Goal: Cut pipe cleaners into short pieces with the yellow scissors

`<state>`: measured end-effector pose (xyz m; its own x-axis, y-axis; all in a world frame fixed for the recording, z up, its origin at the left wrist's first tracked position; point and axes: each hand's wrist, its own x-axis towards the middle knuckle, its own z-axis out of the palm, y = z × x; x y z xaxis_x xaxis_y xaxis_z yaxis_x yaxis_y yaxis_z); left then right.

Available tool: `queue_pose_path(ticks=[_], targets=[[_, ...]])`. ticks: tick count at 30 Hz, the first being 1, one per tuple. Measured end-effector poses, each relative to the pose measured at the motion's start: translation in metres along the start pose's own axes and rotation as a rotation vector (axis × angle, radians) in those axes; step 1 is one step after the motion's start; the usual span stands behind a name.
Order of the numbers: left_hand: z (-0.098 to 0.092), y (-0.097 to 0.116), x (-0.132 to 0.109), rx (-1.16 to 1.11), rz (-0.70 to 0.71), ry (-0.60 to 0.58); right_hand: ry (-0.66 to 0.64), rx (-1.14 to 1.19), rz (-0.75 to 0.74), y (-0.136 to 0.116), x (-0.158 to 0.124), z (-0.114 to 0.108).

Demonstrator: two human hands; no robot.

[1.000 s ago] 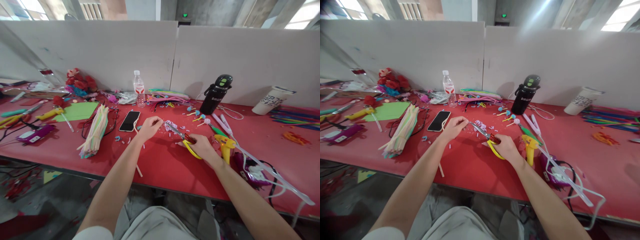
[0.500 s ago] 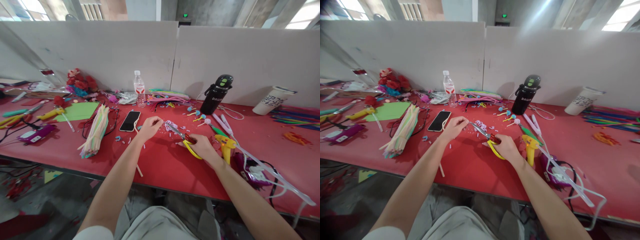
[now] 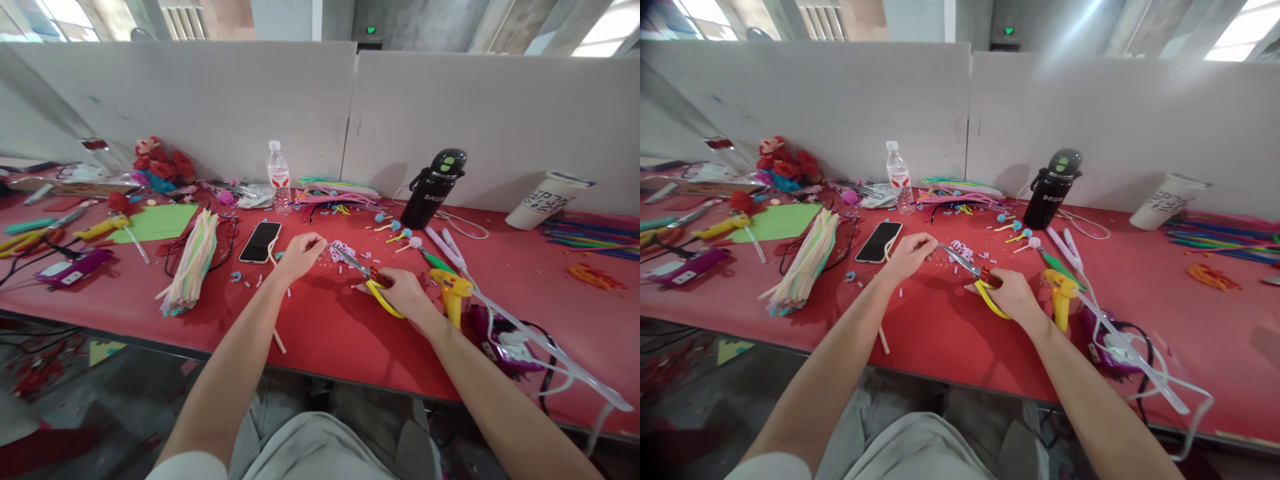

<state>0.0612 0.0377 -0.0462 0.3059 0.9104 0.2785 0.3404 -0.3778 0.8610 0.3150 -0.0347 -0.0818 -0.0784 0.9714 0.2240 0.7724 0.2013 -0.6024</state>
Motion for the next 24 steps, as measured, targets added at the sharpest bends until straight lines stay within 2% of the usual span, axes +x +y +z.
queue_pose_path(ticks=[12,17,24], targets=[[0.0003,-0.0007,-0.0001,-0.003,-0.015,-0.004,0.005,-0.083,0.005,-0.0021,0.0013,-0.0033],[0.0007,0.0000,-0.0002,-0.019,-0.027,-0.001,0.007,-0.041,0.017,-0.0001,-0.0009,-0.0024],[0.0009,0.0015,-0.0006,0.074,0.004,0.005,-0.002,0.003,-0.001,-0.0039,-0.0007,-0.0037]])
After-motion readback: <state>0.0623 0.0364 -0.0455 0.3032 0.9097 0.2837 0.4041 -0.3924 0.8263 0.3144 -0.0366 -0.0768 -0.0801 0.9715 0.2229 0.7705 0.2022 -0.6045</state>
